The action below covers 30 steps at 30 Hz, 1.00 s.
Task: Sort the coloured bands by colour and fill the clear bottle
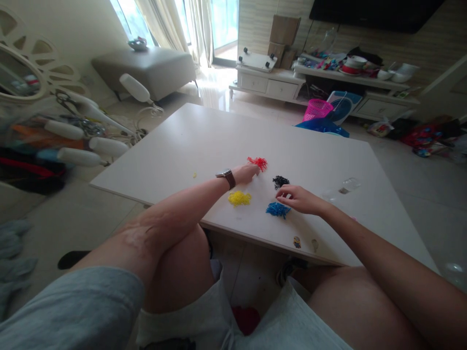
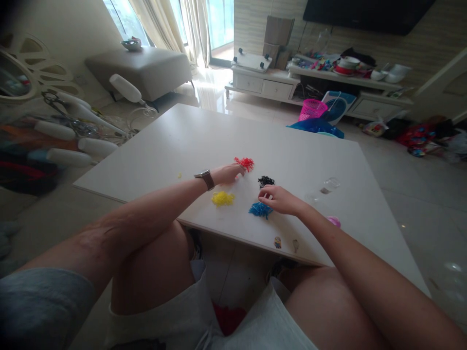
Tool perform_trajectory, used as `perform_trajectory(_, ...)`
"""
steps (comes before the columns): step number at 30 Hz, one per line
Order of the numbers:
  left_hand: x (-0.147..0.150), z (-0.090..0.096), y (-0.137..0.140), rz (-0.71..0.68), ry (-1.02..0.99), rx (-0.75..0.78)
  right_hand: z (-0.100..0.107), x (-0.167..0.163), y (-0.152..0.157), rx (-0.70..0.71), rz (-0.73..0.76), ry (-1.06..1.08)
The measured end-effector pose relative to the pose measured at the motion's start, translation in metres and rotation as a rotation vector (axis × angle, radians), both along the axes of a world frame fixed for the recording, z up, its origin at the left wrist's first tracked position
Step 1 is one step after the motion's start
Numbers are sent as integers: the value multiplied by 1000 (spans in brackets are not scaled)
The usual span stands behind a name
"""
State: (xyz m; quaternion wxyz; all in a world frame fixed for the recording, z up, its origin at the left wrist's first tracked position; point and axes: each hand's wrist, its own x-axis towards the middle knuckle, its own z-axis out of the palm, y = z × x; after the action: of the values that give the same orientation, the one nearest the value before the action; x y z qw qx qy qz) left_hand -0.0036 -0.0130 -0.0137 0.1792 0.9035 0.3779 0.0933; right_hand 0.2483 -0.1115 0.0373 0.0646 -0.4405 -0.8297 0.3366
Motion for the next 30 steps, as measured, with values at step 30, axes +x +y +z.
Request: perform_trajectory(30, -28, 75, 0, 88, 257, -201, 3, 1, 0, -24, -18, -18)
